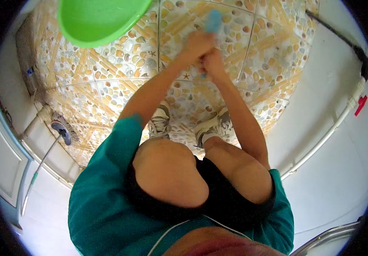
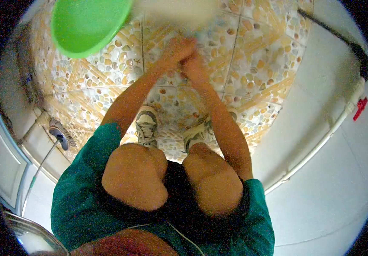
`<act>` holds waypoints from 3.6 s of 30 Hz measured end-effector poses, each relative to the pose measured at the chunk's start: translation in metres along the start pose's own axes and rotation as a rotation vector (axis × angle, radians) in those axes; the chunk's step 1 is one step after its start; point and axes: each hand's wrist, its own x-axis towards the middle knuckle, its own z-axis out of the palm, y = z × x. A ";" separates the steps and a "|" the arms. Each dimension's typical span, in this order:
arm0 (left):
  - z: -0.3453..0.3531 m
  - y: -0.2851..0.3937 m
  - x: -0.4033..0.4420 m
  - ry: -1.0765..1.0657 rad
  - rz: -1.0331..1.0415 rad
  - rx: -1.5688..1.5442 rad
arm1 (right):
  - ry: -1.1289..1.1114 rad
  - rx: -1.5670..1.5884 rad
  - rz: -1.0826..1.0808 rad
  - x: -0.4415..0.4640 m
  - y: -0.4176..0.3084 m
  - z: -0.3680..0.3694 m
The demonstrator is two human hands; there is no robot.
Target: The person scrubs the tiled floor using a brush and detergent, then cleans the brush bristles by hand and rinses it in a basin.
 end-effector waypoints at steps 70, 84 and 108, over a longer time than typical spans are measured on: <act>-0.099 -0.071 -0.125 0.164 -0.305 -1.238 | -0.800 -1.100 -0.103 0.034 -0.035 0.093; -0.131 -0.075 -0.131 0.653 -0.537 -1.478 | -0.722 -1.042 -1.127 -0.010 -0.135 0.133; -0.149 -0.072 -0.107 0.844 -0.332 -1.958 | -0.447 -1.412 -0.694 0.176 -0.196 0.192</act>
